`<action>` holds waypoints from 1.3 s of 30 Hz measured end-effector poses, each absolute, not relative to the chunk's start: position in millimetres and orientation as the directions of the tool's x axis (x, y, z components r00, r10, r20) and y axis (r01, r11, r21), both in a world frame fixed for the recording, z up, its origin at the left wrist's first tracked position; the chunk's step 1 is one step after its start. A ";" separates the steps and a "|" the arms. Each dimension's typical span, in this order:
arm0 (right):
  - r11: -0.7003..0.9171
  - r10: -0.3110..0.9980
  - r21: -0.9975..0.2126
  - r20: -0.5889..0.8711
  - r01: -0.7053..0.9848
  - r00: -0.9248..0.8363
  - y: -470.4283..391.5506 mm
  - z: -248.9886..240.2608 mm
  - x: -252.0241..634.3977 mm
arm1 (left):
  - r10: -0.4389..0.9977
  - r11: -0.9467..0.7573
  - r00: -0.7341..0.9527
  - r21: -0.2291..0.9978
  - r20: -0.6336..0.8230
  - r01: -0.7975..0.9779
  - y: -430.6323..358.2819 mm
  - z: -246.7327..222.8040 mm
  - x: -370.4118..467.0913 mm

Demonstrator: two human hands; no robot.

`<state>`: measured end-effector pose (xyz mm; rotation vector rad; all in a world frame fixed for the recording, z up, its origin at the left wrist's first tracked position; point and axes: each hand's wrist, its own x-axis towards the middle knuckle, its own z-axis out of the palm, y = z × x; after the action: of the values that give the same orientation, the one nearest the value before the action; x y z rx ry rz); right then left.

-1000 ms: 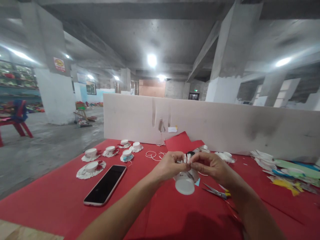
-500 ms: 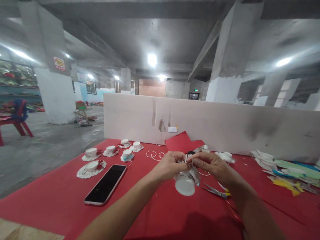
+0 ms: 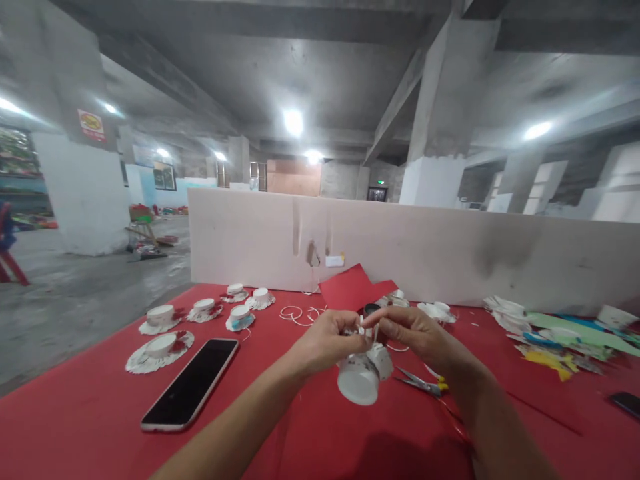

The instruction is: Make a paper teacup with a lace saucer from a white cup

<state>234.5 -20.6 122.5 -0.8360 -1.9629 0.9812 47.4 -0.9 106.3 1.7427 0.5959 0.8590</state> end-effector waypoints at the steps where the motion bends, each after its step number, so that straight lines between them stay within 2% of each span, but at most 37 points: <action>1: 0.489 0.804 -0.848 0.348 0.203 -0.483 -19.7 121.7 234.4 | 0.741 -0.320 0.622 0.947 0.254 -0.005 -0.6 106.1 47.2; 9: 0.544 0.771 -0.804 0.366 0.240 -0.521 -13.3 117.5 235.0 | 0.768 -0.355 0.594 0.931 0.240 0.082 -1.0 105.1 49.6; 18: 0.638 0.707 -0.734 0.438 0.234 -0.556 -11.9 118.6 238.9 | 0.776 -0.384 0.570 0.919 0.269 0.090 0.0 104.8 48.7; 28: 0.561 0.742 -0.804 0.382 0.198 -0.551 -8.8 115.3 239.4 | 0.769 -0.434 0.564 0.893 0.300 0.117 0.3 103.8 48.5; 39: 0.495 0.724 -0.868 0.382 0.047 -0.575 1.2 109.3 240.4 | 0.755 -0.506 0.561 0.846 0.338 0.170 3.2 99.2 50.2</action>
<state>240.4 1.2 109.3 -0.6347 -1.9654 1.1104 50.2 3.2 99.2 1.9910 0.7433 0.9220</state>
